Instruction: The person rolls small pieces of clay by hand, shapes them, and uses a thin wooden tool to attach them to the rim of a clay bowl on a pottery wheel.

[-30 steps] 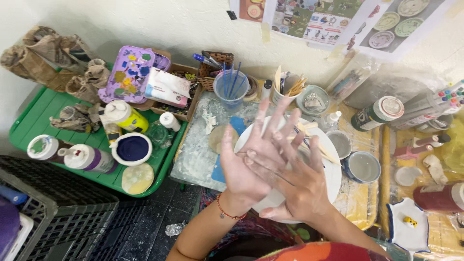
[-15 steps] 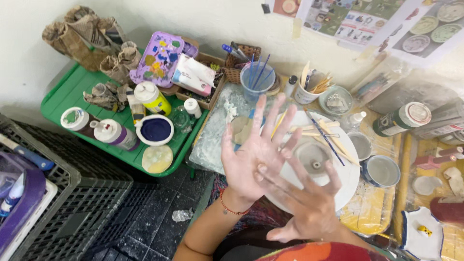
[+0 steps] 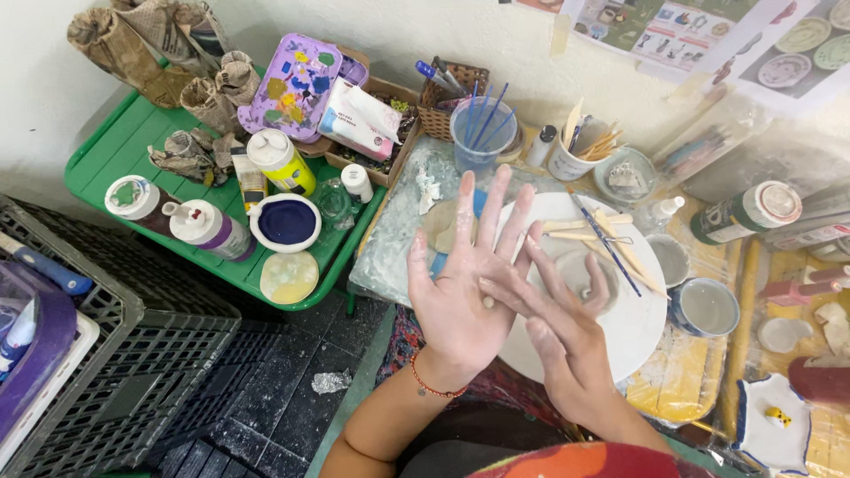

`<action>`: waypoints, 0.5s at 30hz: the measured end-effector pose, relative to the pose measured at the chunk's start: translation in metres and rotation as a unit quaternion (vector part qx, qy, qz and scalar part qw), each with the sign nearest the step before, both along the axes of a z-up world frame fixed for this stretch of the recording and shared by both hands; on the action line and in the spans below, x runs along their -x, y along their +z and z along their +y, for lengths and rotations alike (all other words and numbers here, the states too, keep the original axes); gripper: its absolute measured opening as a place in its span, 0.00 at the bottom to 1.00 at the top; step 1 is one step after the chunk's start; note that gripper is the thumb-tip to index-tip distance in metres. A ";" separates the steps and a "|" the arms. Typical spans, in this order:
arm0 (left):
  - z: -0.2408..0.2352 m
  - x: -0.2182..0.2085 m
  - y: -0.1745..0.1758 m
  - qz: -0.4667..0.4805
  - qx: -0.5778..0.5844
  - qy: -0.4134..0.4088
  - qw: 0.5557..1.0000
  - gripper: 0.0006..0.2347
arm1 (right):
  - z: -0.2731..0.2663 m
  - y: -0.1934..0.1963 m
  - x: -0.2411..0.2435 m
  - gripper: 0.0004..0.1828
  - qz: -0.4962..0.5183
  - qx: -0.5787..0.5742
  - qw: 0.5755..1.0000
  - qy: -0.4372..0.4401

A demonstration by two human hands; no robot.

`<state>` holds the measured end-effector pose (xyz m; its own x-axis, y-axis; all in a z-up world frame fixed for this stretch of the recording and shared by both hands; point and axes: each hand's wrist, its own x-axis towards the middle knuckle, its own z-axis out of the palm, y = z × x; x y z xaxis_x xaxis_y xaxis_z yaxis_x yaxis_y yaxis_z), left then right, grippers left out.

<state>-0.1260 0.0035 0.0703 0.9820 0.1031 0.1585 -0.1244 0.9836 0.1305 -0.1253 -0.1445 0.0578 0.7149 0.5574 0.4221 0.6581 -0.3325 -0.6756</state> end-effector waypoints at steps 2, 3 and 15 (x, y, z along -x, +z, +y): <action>-0.001 -0.001 0.002 -0.001 -0.007 0.023 1.000 0.32 | 0.006 -0.002 0.000 0.21 0.042 -0.030 0.999 -0.015; -0.002 0.000 0.002 0.002 -0.009 0.035 0.999 0.32 | 0.008 -0.004 -0.001 0.19 0.020 -0.019 0.999 -0.028; -0.003 -0.010 -0.012 -0.041 0.105 -0.025 0.993 0.32 | -0.007 -0.008 -0.020 0.22 -0.282 0.133 0.950 0.005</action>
